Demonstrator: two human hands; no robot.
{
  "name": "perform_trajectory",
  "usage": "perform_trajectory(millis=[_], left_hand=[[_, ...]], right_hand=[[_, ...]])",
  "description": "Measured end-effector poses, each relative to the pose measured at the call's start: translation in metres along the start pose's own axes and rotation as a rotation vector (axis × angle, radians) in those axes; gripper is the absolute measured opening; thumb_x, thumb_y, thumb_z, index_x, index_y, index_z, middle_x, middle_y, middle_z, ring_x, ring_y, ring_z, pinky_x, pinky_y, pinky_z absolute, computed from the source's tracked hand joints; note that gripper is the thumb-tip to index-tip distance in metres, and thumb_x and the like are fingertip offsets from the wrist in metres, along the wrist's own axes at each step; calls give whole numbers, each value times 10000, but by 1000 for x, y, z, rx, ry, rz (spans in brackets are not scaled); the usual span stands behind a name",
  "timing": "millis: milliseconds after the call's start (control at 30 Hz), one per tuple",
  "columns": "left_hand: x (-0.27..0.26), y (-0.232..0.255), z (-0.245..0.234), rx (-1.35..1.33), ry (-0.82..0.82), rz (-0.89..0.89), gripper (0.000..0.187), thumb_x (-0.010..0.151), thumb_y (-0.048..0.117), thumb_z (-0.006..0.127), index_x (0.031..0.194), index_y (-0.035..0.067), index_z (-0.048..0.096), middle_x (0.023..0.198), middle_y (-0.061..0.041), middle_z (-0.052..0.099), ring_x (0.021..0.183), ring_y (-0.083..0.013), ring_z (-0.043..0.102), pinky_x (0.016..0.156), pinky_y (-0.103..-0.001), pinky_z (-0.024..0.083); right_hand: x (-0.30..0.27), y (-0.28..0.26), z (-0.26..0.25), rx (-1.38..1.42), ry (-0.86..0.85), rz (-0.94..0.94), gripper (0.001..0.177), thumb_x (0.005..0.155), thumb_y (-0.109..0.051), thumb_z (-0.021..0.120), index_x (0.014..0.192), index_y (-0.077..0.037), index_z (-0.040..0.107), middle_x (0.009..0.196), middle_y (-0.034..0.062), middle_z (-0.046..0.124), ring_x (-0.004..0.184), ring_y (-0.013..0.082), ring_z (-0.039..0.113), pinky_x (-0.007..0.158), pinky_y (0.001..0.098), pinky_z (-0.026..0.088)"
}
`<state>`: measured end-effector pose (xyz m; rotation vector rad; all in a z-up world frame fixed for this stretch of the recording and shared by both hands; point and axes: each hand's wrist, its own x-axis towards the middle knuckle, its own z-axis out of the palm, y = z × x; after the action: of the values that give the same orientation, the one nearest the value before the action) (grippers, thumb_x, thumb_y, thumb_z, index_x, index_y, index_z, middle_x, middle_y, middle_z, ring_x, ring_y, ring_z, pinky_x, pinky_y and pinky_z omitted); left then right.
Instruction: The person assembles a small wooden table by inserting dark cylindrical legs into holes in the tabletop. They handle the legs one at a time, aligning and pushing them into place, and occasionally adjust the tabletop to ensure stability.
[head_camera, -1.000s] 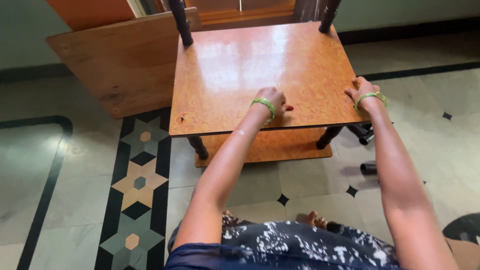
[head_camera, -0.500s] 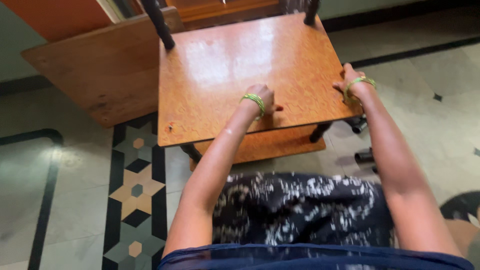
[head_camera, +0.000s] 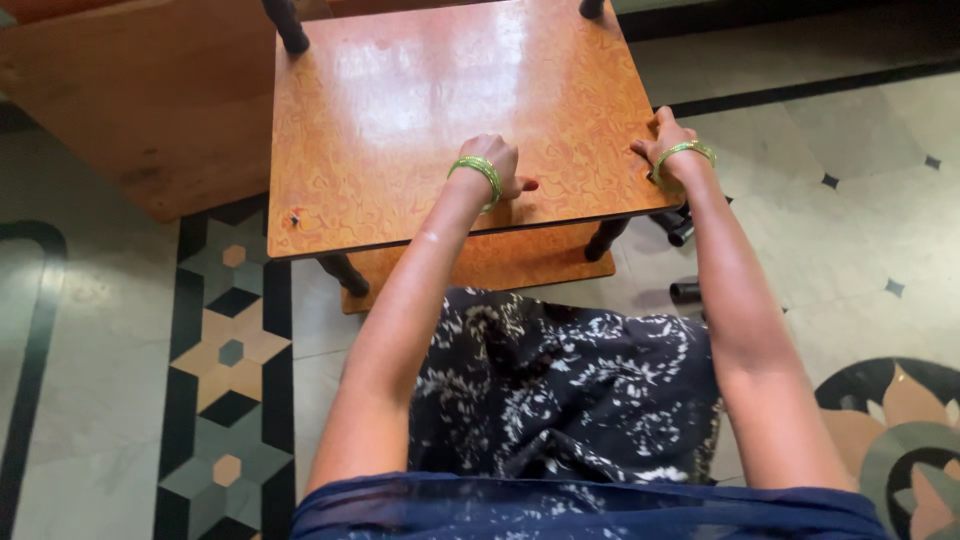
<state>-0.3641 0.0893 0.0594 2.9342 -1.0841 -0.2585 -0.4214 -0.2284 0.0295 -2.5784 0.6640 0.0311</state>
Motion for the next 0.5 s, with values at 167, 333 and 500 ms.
perform_trajectory(millis=[167, 333, 500], left_hand=[[-1, 0, -2, -8, -1, -9, 694, 812, 753, 666, 899, 76, 791, 1000, -165, 749, 1009, -320, 710, 875, -416, 564], [-6, 1, -2, -17, -24, -13, 714, 815, 763, 659, 882, 65, 793, 998, -172, 750, 1010, -319, 713, 876, -414, 568], [-6, 0, -10, 16, -16, 37, 710, 815, 758, 657, 891, 63, 781, 986, -182, 748, 984, -335, 711, 867, -426, 565]], right_hand=[[2, 7, 2, 38, -25, -10, 631, 875, -378, 799, 1361, -127, 483, 1202, 243, 688, 1098, 414, 681, 917, 496, 554], [3, 18, 2, -26, -35, -32, 651, 887, -427, 796, 1360, -103, 488, 1223, 254, 684, 1133, 433, 655, 959, 502, 514], [3, 17, -1, -53, -14, -73, 659, 876, -411, 814, 1357, -88, 498, 1244, 270, 671, 1163, 458, 631, 977, 511, 504]])
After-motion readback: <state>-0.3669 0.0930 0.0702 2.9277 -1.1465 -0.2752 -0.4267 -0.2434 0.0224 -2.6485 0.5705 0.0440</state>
